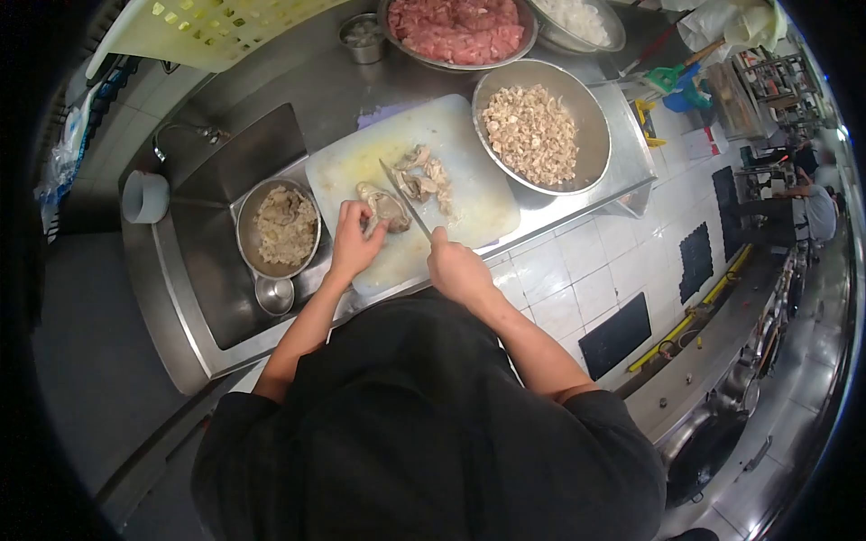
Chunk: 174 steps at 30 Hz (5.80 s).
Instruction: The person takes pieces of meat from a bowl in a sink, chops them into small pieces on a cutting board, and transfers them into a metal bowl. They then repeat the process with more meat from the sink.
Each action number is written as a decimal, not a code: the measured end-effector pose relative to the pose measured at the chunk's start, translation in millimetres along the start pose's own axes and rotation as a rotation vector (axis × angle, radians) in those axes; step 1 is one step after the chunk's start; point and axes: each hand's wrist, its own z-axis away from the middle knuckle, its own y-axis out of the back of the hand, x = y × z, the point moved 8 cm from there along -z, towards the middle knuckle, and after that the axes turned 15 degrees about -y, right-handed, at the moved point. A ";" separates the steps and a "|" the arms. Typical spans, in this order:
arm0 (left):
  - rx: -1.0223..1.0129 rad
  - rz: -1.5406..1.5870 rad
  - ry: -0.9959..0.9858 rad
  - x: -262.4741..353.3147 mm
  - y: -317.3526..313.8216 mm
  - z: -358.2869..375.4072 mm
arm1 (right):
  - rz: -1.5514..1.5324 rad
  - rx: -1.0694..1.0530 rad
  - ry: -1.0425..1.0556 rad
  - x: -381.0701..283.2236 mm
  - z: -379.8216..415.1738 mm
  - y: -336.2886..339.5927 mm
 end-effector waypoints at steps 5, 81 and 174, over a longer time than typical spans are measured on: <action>0.087 -0.030 0.066 -16.8 24.6 0.6 | 0.042 -0.007 0.002 -5.2 -1.3 -12.3; -0.124 -0.224 -0.630 -0.5 -9.8 -25.2 | 0.080 -0.074 -0.129 -36.1 -13.5 -38.9; -0.033 -0.167 -0.402 -17.2 38.0 11.6 | 0.029 0.016 0.132 -50.4 -20.2 -34.5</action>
